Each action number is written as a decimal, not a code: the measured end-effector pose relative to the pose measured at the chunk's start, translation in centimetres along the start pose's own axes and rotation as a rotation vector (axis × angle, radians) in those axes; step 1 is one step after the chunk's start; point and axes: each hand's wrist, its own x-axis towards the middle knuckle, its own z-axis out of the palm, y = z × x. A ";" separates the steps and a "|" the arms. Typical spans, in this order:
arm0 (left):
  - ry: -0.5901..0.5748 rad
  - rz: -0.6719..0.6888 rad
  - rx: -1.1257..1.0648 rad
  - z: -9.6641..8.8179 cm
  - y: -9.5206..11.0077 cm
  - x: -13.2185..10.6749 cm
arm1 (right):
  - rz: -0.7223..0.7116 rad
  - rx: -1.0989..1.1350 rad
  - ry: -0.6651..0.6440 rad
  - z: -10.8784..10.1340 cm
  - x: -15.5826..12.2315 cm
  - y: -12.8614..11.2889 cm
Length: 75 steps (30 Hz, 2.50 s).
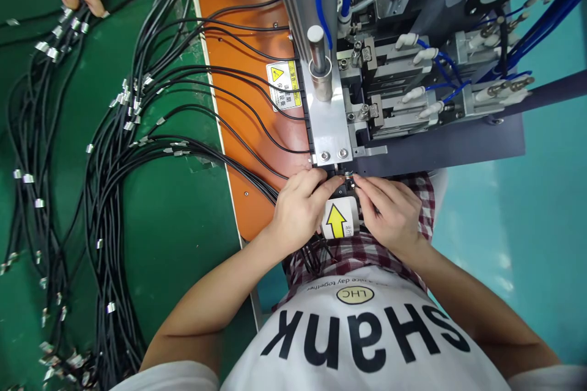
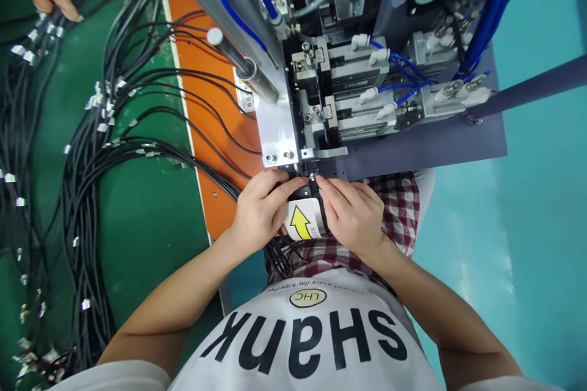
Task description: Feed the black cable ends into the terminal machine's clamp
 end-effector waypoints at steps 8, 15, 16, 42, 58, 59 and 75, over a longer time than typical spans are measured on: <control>-0.009 -0.006 0.015 -0.1 0.0 0.0 | 0.011 -0.028 -0.042 0.3 -1.2 -0.2; -0.010 0.001 0.003 0.0 0.0 0.0 | -0.019 -0.044 -0.047 0.4 -1.2 -0.3; -0.008 0.002 0.005 0.0 0.0 0.0 | -0.022 -0.047 -0.044 0.4 -1.3 -0.2; 0.019 0.011 0.008 0.1 -0.1 0.0 | 0.424 0.565 0.082 0.7 0.6 0.0; 0.023 0.023 0.001 0.1 -0.1 0.1 | 0.403 0.508 0.087 1.2 2.1 -0.2; 0.022 0.024 0.000 0.1 -0.1 0.1 | 0.399 0.506 0.087 1.2 2.1 -0.2; 0.024 0.029 -0.014 0.2 -0.1 0.1 | 0.289 0.367 0.080 0.9 1.3 0.4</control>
